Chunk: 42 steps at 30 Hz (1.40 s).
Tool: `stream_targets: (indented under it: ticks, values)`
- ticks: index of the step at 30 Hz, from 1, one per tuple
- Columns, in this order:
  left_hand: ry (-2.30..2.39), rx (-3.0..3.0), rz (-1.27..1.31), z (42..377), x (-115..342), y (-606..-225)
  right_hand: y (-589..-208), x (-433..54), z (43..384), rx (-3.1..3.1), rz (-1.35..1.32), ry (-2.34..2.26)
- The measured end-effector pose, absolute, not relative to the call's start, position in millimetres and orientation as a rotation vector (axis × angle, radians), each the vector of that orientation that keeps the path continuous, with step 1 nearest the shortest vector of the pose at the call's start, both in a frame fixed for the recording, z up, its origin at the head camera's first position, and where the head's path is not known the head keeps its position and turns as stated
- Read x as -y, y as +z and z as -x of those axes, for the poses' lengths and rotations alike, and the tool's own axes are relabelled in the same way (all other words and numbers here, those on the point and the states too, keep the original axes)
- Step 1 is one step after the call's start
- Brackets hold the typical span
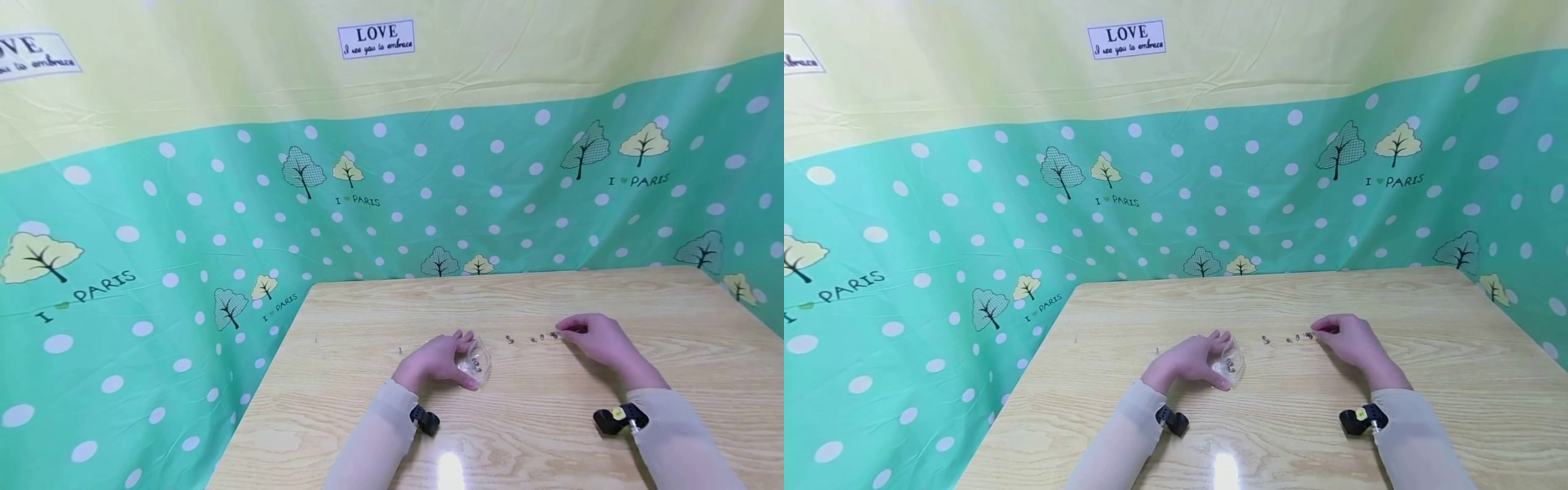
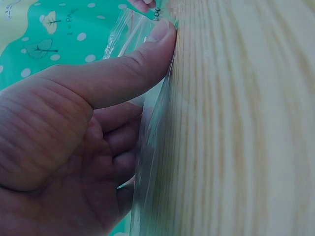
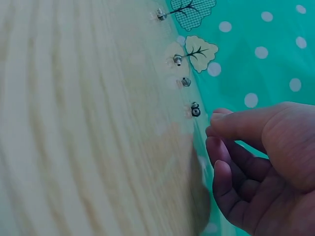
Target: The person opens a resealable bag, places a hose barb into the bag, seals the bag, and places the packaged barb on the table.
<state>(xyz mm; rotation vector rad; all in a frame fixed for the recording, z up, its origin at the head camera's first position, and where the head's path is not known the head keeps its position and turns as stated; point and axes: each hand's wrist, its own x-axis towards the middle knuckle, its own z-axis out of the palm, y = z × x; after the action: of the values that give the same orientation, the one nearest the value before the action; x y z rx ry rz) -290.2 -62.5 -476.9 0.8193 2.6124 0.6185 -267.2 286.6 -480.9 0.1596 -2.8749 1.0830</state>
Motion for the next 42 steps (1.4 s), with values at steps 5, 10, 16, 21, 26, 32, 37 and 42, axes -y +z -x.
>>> stream_targets:
  ticks: [5, 10, 16, 21, 26, 32, 37, 42]
  values:
    - [0.616, -2.613, -0.817, 290.0, 62.3, -476.5, -482.1, -285.2, 267.5, 2.888, -0.189, 1.060]
    - [0.618, -2.614, -0.822, 290.5, 62.3, -477.1, -484.0, -284.5, 268.6, 2.899, -0.184, 1.062]
    - [0.637, -2.611, -0.818, 290.7, 62.7, -477.1, -484.5, -284.7, 269.6, 2.922, -0.189, 1.057]
    - [0.633, -2.612, -0.820, 290.5, 62.7, -476.7, -485.0, -284.9, 269.9, 2.918, -0.212, 1.043]
    - [0.625, -2.615, -0.822, 291.0, 62.6, -477.0, -487.3, -285.8, 271.1, 2.919, -0.227, 1.024]
    - [0.621, -2.615, -0.820, 290.9, 62.8, -477.2, -487.5, -283.3, 270.6, 2.921, -0.223, 1.011]
    - [0.625, -2.614, -0.821, 290.3, 62.8, -476.7, -487.0, -281.8, 269.2, 2.920, -0.237, 0.998]
    - [0.628, -2.611, -0.821, 289.3, 62.5, -476.2, -486.2, -281.9, 267.9, 2.934, -0.261, 0.979]
